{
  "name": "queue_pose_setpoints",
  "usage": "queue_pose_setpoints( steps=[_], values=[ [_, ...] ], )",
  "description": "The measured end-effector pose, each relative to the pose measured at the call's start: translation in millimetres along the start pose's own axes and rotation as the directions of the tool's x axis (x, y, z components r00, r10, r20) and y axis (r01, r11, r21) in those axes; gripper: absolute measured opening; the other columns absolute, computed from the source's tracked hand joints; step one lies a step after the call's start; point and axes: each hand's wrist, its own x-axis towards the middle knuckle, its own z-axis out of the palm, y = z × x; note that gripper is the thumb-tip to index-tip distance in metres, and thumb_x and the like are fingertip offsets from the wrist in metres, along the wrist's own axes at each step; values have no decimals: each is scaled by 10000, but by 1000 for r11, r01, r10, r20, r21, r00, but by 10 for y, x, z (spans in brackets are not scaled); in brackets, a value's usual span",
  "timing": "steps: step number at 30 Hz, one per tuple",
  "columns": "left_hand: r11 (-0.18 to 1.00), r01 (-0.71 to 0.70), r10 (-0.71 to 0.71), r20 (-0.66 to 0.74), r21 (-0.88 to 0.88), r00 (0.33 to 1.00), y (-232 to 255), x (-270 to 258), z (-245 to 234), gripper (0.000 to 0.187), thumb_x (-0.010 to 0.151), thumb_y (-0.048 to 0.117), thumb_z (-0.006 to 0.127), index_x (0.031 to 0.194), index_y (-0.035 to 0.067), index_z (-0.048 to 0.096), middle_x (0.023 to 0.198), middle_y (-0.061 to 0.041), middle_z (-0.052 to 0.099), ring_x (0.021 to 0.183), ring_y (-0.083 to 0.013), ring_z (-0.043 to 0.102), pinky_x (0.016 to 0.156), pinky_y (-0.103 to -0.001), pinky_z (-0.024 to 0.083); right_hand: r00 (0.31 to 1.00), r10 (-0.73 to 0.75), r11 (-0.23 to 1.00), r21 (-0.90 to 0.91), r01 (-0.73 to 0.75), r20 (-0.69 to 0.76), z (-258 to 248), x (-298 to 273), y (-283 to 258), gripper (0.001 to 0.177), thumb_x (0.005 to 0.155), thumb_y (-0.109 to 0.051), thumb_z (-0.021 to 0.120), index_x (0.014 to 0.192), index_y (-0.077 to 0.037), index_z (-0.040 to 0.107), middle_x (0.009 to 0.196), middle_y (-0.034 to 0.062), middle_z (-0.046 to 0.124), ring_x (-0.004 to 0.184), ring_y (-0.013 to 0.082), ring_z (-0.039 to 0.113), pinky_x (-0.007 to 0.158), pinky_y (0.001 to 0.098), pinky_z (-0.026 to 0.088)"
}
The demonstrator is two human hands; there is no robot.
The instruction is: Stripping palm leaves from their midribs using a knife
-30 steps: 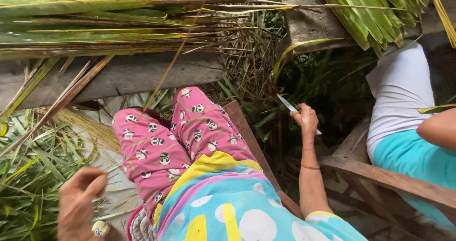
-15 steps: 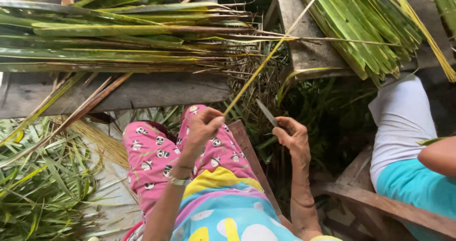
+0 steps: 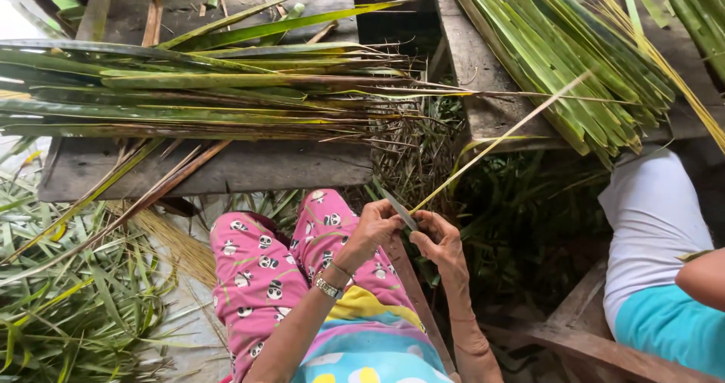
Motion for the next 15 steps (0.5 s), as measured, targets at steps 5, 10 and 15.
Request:
queue_pose_setpoints(
  steps=[5, 10, 15],
  values=[
    [996, 73, -74, -11, -54, 997, 211, -111, 41, 125, 752, -12, 812, 833, 38, 731, 629, -51, 646, 491, -88, 595, 367, -181, 461, 996, -75, 995, 64, 72, 46, -19, 34, 112, 368, 877, 22, 729, 1231, 101, 666, 718, 166, 678, 440, 79, 524, 380, 222, 428],
    [994, 92, -93, -22, -59, 995, 167, -65, 1, 113, 737, -25, 798, 766, 22, 699, 624, -67, 632, 512, -108, 586, 410, -188, 472, 991, -110, 990, 100, 102, 75, 2, 34, 61, 369, 880, 33, 733, 1231, 109, 646, 713, 159, 679, 431, 76, 529, 385, 210, 429],
    [995, 81, -82, -12, -63, 997, 276, -169, 34, 107, 739, -35, 784, 766, -2, 686, 621, -92, 620, 514, -125, 585, 410, -196, 468, 995, -90, 985, 155, 81, 54, -31, 39, 222, 327, 896, 35, 725, 1205, 104, 645, 724, 176, 660, 420, 90, 518, 363, 220, 409]
  ],
)
